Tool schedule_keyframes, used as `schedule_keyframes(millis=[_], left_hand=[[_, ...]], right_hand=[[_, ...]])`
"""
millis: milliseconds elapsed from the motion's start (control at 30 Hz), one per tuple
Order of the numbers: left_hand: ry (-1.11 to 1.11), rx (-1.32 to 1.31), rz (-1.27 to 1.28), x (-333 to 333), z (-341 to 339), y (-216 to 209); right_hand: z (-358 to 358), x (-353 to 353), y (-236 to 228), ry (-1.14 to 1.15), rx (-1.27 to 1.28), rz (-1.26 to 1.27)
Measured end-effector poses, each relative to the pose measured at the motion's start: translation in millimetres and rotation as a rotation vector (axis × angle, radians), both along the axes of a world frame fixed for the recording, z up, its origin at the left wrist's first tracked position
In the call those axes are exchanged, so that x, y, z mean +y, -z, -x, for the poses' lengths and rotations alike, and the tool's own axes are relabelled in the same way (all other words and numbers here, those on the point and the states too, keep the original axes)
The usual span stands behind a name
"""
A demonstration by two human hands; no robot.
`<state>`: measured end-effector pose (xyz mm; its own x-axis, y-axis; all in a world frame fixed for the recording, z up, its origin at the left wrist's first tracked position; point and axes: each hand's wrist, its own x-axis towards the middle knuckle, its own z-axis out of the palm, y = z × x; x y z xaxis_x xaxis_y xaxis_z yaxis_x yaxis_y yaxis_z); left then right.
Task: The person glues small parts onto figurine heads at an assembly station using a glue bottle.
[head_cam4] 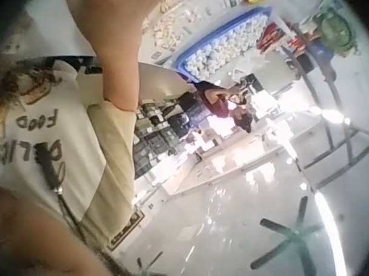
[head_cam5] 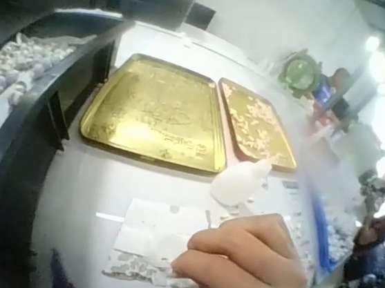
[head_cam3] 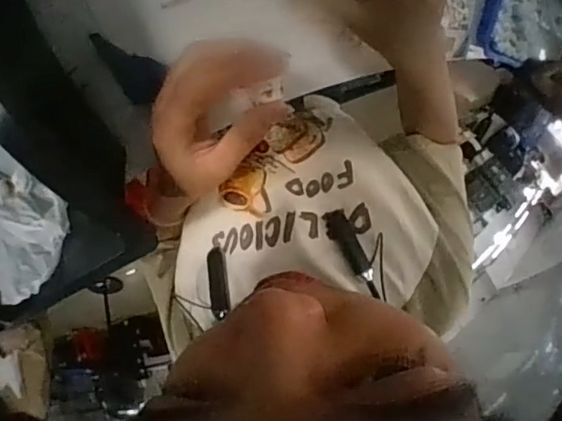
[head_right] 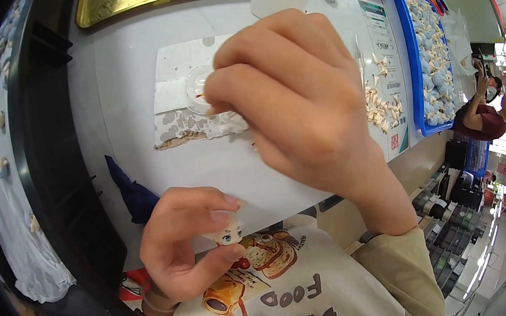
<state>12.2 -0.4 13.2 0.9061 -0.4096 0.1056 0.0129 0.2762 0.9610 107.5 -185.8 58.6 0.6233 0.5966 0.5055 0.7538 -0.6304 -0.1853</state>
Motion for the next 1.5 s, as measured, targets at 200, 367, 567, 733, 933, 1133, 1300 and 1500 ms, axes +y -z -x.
schedule_keyframes(millis=[200,367,567,733,933,1133,1300,1500], left_hand=[[-0.004,-0.109,0.056,6.0,1.3,6.1],[-0.08,0.195,0.302,-1.4,5.3,-6.2],[-0.114,0.177,0.323,0.4,9.0,2.5],[-0.195,0.064,0.201,0.1,12.5,4.7],[-0.313,-0.03,0.04,-5.4,15.0,5.7],[-0.266,0.022,-0.046,-0.4,18.3,4.1],[-0.281,0.075,0.004,-4.1,16.7,3.1],[-0.302,0.094,0.104,-10.4,15.9,2.9]], right_hand=[[1.9,9.1,1.8,0.081,0.076,-0.13],[34.8,-6.0,-6.8,0.072,0.369,-0.567],[74.2,-1.1,-1.4,0.048,0.578,-0.474],[84.5,6.1,2.3,0.063,0.597,-0.53],[86.0,10.0,5.5,0.079,0.424,-0.458],[86.4,10.8,7.2,0.103,0.426,-0.458],[86.9,9.6,14.8,0.071,0.406,-0.505],[77.3,-7.7,3.0,-0.023,0.611,-0.571]])
